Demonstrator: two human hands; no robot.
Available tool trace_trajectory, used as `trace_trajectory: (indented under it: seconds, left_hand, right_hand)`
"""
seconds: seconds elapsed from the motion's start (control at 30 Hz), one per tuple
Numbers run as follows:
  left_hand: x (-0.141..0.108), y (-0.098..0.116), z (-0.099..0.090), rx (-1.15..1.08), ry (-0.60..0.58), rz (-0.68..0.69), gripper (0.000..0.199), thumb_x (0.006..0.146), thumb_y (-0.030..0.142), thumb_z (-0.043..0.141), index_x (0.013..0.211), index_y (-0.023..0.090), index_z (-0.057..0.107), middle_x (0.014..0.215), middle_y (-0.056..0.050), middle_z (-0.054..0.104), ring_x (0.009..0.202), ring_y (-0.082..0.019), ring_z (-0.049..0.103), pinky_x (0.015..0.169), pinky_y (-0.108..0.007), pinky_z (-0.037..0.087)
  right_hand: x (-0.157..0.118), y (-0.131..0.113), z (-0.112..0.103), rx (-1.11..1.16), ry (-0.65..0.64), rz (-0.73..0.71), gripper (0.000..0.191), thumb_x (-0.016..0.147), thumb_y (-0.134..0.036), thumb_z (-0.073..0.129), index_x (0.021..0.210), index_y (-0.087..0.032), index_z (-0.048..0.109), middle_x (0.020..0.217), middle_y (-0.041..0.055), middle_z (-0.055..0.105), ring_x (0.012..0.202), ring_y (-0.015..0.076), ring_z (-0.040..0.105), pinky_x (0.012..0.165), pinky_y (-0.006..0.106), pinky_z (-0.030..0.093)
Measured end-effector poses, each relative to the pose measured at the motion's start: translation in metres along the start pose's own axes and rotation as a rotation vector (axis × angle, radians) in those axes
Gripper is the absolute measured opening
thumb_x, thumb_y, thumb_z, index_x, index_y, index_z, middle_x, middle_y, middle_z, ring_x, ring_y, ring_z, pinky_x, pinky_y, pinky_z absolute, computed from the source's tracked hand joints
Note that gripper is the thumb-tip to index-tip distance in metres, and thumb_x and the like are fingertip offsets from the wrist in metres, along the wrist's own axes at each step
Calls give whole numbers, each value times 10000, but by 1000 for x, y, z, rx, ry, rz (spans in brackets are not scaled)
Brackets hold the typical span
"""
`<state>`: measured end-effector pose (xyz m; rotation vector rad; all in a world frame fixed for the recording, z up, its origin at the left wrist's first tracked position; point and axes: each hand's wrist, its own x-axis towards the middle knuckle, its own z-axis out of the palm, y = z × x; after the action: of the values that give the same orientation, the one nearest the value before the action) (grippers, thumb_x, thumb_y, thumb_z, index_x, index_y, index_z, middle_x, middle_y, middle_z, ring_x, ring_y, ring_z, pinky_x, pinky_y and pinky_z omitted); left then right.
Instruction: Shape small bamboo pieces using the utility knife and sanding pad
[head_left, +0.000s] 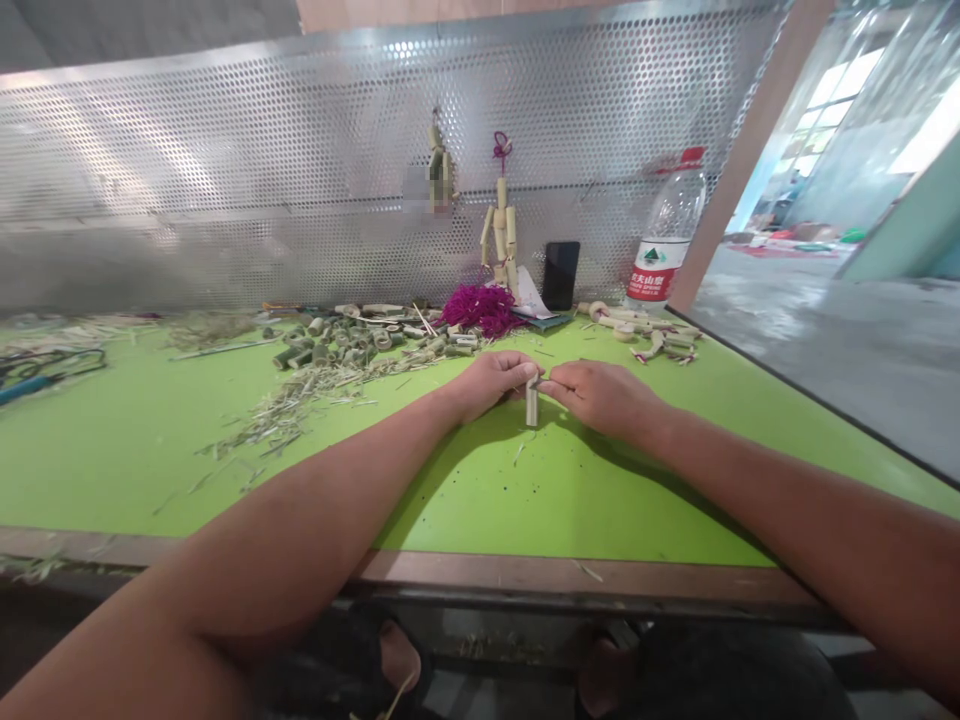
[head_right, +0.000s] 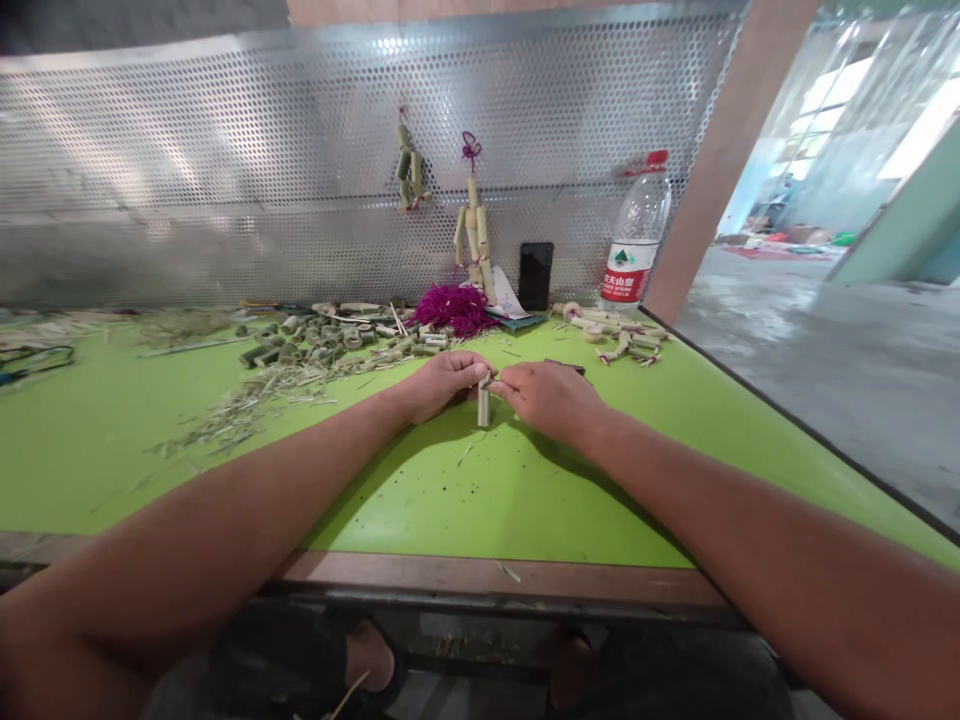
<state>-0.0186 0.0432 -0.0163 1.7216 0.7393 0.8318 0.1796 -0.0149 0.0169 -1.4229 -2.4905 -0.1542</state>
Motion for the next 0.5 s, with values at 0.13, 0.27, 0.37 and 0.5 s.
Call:
trace_trajectory:
  seconds: [0.13, 0.27, 0.37, 0.5]
  left_hand:
    - [1, -2, 0, -37, 3, 5, 362, 811, 498, 662, 880, 143, 662, 698, 4, 600, 575, -83, 449, 559, -219, 324]
    - [2, -3, -2, -25, 27, 8, 363, 831, 493, 646, 900, 138, 664, 805, -37, 672, 612, -88, 493, 588, -223, 363]
    - [1, -1, -3, -14, 41, 5, 349, 844, 483, 634, 895, 139, 665, 817, -39, 677, 614, -87, 497, 594, -224, 370]
    - [-2, 4, -1, -14, 26, -15, 335, 832, 469, 653, 893, 140, 670, 745, -15, 645, 601, -85, 491, 589, -222, 364]
  right_hand:
    - [-2, -2, -1, -20, -44, -47, 425, 1002, -442, 361, 788, -189, 627, 730, 48, 648, 620, 155, 517, 560, 281, 259]
    - [-4, -7, 1, -112, -141, -145, 417, 996, -459, 383, 836, -193, 662, 791, 58, 688, 653, 169, 562, 551, 285, 237]
    - [-5, -8, 2, -145, -171, -210, 414, 997, -452, 385, 837, -189, 661, 803, 59, 691, 666, 172, 570, 554, 287, 230]
    - [-3, -2, 0, -57, -66, -130, 419, 998, -456, 369, 797, -192, 625, 763, 42, 660, 624, 156, 522, 555, 283, 240]
